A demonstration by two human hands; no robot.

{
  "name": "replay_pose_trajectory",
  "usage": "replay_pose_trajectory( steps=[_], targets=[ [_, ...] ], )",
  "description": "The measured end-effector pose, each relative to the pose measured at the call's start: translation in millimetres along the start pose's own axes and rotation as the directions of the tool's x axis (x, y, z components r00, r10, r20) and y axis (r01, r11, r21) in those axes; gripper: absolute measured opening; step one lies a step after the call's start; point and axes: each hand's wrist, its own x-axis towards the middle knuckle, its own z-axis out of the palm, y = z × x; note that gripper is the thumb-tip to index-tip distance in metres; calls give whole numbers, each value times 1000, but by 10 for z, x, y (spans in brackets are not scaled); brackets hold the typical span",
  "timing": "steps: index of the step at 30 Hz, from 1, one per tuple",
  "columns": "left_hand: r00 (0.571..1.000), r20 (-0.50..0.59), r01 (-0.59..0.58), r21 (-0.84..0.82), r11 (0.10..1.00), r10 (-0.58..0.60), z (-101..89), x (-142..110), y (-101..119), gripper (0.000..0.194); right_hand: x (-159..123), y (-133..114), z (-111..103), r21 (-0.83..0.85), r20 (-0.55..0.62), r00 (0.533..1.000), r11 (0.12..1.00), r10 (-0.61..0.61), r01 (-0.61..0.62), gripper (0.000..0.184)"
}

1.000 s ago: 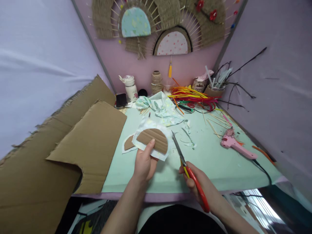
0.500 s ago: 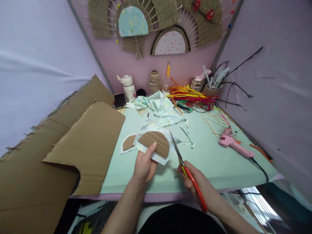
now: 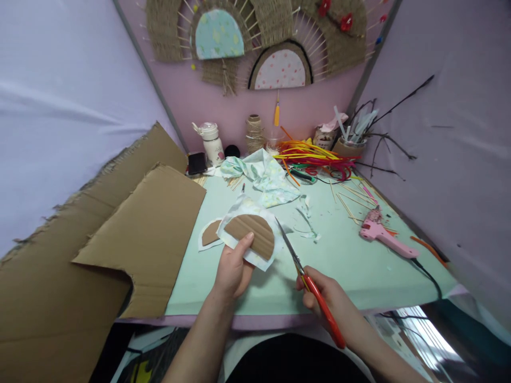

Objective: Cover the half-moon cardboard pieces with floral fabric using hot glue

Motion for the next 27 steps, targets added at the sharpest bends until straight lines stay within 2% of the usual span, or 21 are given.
replay_pose_trajectory(
  steps=[6, 10, 15, 19, 27],
  targets=[
    [999, -43, -21, 0, 1000, 21, -52, 24, 38, 40, -7, 3, -34, -76, 4, 999, 996, -52, 52, 11],
    [999, -47, -20, -14, 1000, 19, -65, 30, 55, 36, -31, -25, -26, -70, 17, 1000, 997, -14, 16, 7],
    [1000, -19, 5, -10, 1000, -5, -84, 17, 54, 41, -58, -63, -13, -35, 51, 999, 999, -4, 6, 15],
    [999, -13, 47, 7, 999, -47, -109, -6, 51, 48, -56, -59, -14, -21, 60, 998, 1000, -13, 14, 12],
    [995, 20, 98, 35, 995, -99, -147, -17, 48, 45, -55, -82, 7, 9, 51, 997, 998, 61, -62, 7]
  ],
)
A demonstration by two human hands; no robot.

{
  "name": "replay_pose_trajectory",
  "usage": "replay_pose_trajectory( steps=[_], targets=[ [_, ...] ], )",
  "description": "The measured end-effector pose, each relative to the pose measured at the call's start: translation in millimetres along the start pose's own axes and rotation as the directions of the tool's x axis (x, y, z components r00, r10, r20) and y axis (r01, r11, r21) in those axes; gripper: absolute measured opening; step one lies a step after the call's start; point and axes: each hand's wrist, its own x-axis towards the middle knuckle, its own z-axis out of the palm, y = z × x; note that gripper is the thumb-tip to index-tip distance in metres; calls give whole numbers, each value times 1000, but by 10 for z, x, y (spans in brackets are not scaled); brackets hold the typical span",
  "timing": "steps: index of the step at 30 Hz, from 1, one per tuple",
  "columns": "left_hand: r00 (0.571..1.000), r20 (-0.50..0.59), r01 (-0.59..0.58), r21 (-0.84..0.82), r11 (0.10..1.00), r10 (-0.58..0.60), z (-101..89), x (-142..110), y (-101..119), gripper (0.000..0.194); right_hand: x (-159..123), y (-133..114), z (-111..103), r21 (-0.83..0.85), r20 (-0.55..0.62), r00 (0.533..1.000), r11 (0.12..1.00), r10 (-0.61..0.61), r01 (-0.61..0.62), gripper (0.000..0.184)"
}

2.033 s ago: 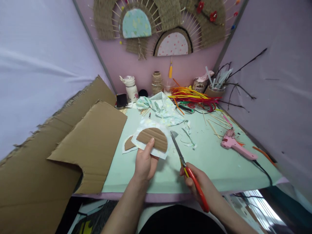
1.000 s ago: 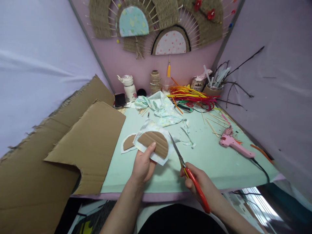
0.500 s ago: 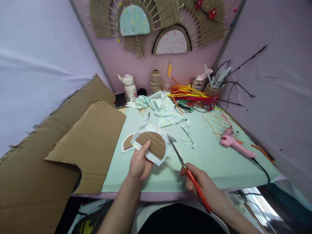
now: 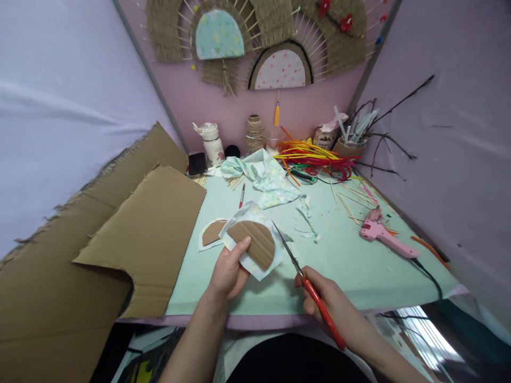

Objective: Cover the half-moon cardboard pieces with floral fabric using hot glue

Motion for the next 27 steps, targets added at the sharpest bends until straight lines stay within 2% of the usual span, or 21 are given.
replay_pose_trajectory(
  steps=[6, 12, 18, 23, 27],
  targets=[
    [1000, -14, 0, -3, 1000, 0, -9, -3, 2, 49, 16, 21, 6, 24, -13, 1000, 999, 25, -25, 7],
    [1000, -16, -12, 2, 1000, 12, -20, 4, 32, 46, 53, 123, -16, -49, -32, 999, 998, -35, 33, 10],
    [999, -9, -31, -4, 1000, 31, -22, 24, 36, 40, 83, 209, -20, -40, -39, 997, 997, -65, 63, 12],
    [999, -21, -45, 8, 999, 45, -41, 23, 50, 36, 40, 114, -17, -42, -22, 999, 998, -43, 43, 9],
    [1000, -24, -14, 28, 1000, 14, -58, 11, 66, 36, -12, 1, -5, -45, 5, 1000, 999, 19, -18, 15]
  ],
)
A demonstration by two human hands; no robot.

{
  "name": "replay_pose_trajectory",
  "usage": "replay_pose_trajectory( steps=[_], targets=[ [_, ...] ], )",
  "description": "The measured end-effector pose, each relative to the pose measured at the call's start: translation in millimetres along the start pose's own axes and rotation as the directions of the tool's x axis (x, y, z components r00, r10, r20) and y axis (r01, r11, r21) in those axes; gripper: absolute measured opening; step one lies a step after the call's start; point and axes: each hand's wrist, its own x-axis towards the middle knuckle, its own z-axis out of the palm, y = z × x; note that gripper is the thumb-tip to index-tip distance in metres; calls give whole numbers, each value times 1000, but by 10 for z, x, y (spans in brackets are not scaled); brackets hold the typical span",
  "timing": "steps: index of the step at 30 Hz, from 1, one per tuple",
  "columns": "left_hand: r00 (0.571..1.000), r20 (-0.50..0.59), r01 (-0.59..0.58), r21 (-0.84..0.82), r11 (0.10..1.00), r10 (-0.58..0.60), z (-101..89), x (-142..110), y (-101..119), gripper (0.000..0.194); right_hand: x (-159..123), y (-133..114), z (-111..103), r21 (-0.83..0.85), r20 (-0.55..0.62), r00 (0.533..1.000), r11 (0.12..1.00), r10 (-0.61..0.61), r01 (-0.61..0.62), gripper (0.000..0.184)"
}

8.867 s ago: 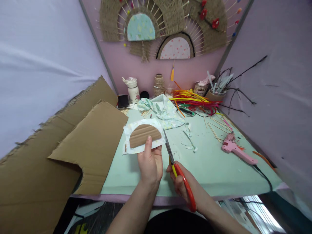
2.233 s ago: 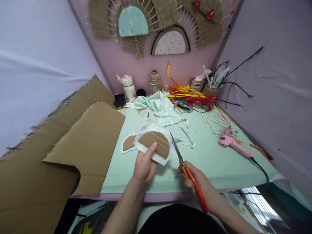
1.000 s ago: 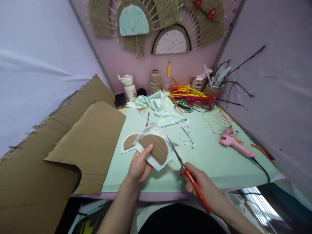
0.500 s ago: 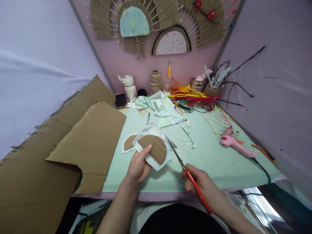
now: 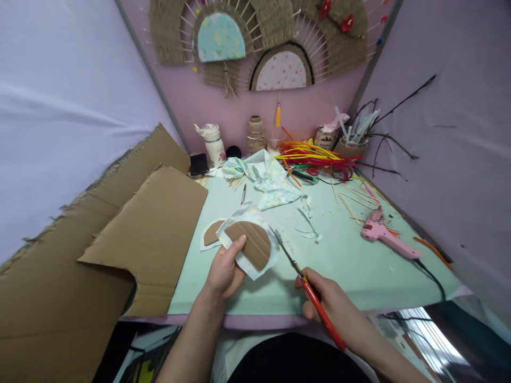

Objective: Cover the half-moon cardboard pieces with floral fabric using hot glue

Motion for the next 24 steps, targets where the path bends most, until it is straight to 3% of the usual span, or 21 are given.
replay_pose_trajectory(
  steps=[7, 24],
  targets=[
    [997, 20, 79, 15, 997, -80, -4, -42, 27, 38, -20, -60, -18, -86, 24, 1000, 996, 3, -1, 22],
    [994, 49, 92, 63, 994, -96, -82, -39, 22, 36, -40, -81, 20, -11, 51, 996, 997, 78, -77, 15]
  ],
)
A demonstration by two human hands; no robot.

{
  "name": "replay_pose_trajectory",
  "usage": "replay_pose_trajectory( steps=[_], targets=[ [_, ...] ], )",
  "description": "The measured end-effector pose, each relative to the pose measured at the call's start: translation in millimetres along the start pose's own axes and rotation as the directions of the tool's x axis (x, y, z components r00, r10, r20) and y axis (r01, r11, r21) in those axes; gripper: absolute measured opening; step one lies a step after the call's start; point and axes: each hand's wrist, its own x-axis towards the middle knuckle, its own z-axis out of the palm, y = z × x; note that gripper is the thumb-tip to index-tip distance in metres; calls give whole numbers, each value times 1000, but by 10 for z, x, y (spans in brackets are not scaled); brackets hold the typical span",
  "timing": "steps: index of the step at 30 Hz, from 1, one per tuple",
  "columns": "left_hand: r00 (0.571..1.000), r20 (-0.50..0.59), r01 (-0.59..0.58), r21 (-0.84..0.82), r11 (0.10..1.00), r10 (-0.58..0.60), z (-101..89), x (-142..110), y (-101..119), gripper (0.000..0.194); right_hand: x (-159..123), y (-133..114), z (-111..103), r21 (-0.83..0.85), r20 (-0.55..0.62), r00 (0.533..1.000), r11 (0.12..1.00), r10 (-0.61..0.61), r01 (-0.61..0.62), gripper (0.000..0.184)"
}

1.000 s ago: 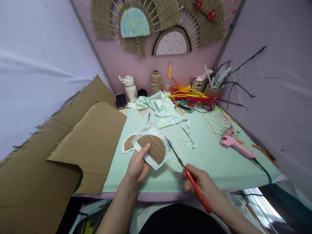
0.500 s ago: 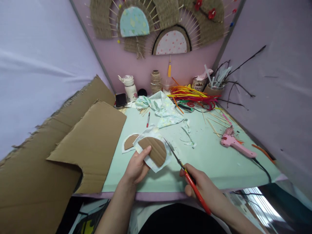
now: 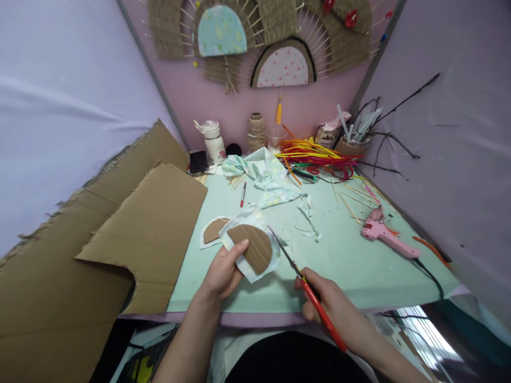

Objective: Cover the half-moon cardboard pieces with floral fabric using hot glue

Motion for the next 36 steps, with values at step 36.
replay_pose_trajectory(
  steps=[36],
  targets=[
    [998, 49, 37, 78, 996, -41, -90, -20, 13, 38, -32, -40, -27, -65, 0, 1000, 997, -27, 27, 17]
  ],
)
